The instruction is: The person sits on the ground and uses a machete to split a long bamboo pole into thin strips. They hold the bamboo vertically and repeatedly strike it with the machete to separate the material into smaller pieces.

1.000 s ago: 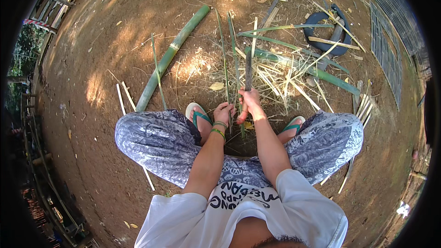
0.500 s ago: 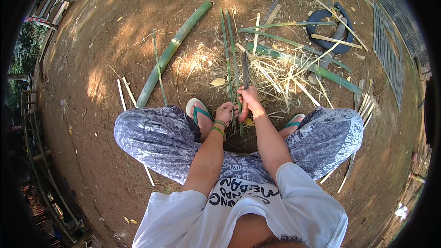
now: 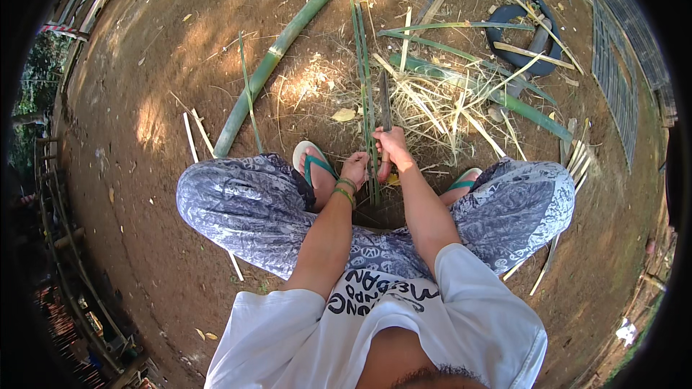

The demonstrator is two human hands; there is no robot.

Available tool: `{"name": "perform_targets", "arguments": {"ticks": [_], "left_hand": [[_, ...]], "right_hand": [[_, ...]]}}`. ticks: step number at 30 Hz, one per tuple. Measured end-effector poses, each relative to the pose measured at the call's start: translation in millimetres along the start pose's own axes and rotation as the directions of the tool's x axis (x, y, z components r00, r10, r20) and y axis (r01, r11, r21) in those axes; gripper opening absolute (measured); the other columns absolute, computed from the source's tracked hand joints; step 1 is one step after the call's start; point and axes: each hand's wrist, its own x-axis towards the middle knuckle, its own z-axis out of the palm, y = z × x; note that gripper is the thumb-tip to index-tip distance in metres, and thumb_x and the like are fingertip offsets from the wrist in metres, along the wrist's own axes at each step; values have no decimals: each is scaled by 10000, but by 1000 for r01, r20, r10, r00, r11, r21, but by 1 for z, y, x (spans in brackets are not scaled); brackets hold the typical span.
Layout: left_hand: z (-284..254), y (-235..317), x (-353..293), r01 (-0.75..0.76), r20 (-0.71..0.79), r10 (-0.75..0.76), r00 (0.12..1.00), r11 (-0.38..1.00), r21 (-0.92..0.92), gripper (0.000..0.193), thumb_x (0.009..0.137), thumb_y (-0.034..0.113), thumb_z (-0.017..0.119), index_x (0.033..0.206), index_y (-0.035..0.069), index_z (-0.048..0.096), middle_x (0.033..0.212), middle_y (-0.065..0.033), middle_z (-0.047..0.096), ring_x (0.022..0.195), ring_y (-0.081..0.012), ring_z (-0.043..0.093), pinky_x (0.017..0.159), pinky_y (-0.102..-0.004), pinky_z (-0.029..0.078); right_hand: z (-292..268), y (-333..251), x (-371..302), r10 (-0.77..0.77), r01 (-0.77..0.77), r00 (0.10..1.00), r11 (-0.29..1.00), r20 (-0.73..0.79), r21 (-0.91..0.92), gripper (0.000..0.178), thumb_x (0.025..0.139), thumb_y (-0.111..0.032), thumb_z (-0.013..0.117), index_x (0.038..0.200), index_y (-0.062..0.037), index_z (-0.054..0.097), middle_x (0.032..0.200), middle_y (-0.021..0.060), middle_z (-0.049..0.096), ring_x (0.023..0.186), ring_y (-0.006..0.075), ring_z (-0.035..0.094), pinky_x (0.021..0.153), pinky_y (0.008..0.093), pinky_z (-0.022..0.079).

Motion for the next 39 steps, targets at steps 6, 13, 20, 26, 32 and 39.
{"name": "perform_targets", "arguments": {"ticks": [6,13,20,26,32,39], "left_hand": [[-4,-2,4,12,-10,-12,1000,1000,3,97,1019,188,572,1074,110,584,875,-59,677,678,-184,654,571,-340,556],[1,2,-2,3,25,-2,1000,999,-39,100,1023,171,553,1077,89,573,897,-77,688,686,-185,675,544,-342,558],[-2,6,-8,24,132,-19,991,999,-33,140,1033,219,559,1078,88,541,957,-90,679,850,-228,709,723,-406,622],[-1,7,-10,34,76,-35,997,999,22,172,1028,245,573,1081,86,538,965,-87,664,818,-216,698,709,-393,611],[-8,-2,-3,33,47,-31,998,999,-28,156,1005,232,617,1090,115,559,928,-70,680,750,-195,685,614,-361,593],[0,2,-6,47,20,-47,999,999,-4,155,1016,229,592,1103,108,548,976,-117,708,769,-216,705,611,-358,598]], "right_hand": [[0,2,2,22,-22,1000,1000,18,10,111,870,-14,694,964,10,642,708,48,616,526,123,552,451,276,440],[-2,6,7,-5,3,1000,998,23,57,107,849,-7,711,937,41,674,706,70,646,531,128,584,447,277,460],[0,2,3,8,-11,1000,995,28,102,129,846,-8,717,957,42,674,722,73,650,538,130,585,451,272,463],[2,-3,0,15,-18,999,995,29,100,117,853,-22,720,945,23,664,727,55,634,563,125,580,474,273,474],[4,-5,-2,23,-26,999,996,37,85,122,855,-24,720,952,18,659,737,45,628,573,124,575,491,277,481],[3,0,3,4,-6,1000,994,21,110,95,833,2,721,902,32,662,706,72,644,533,136,584,456,280,464]]}}
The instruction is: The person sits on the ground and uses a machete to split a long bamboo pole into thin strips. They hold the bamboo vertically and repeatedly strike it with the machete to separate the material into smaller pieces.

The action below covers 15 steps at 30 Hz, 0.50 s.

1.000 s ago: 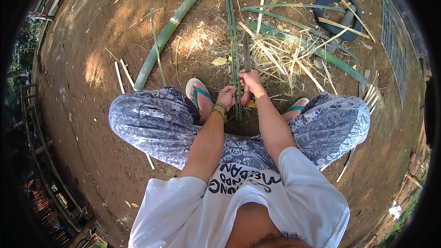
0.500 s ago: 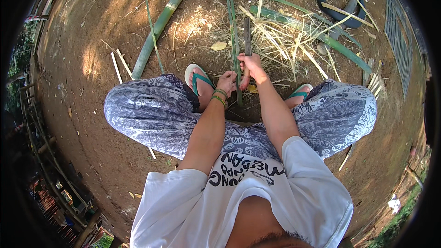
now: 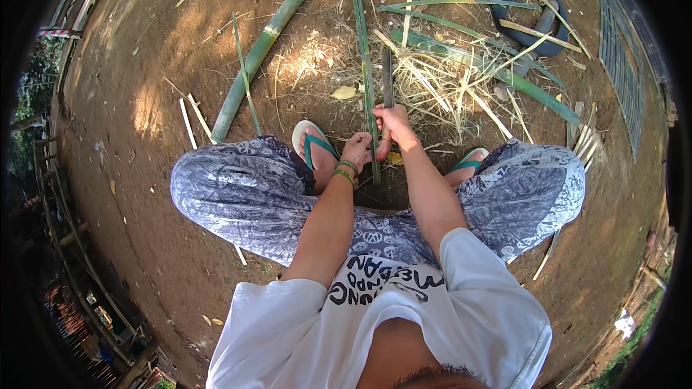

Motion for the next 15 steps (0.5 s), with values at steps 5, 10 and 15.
{"name": "perform_targets", "arguments": {"ticks": [5,10,15], "left_hand": [[-7,-3,1,-27,36,27,999,1000,-1,169,1016,231,592,1111,98,553,988,-124,713,762,-226,715,597,-360,598],[1,2,-5,-23,3,23,1000,1000,0,158,1011,246,606,1078,110,562,936,-87,688,737,-205,702,594,-347,591],[1,0,-3,-35,-35,36,999,999,22,154,1013,264,600,1064,125,559,846,-25,626,678,-162,656,588,-333,580]], "right_hand": [[3,-1,-2,-3,3,1000,1000,15,-24,140,839,-8,718,952,35,648,720,59,628,548,132,566,484,287,460],[2,3,-1,-23,23,1000,1000,-11,21,117,834,10,718,927,35,652,690,75,631,504,142,575,431,284,453],[6,5,-7,-36,36,999,999,4,20,140,859,-18,710,976,22,644,719,50,622,523,129,564,450,280,450]]}}
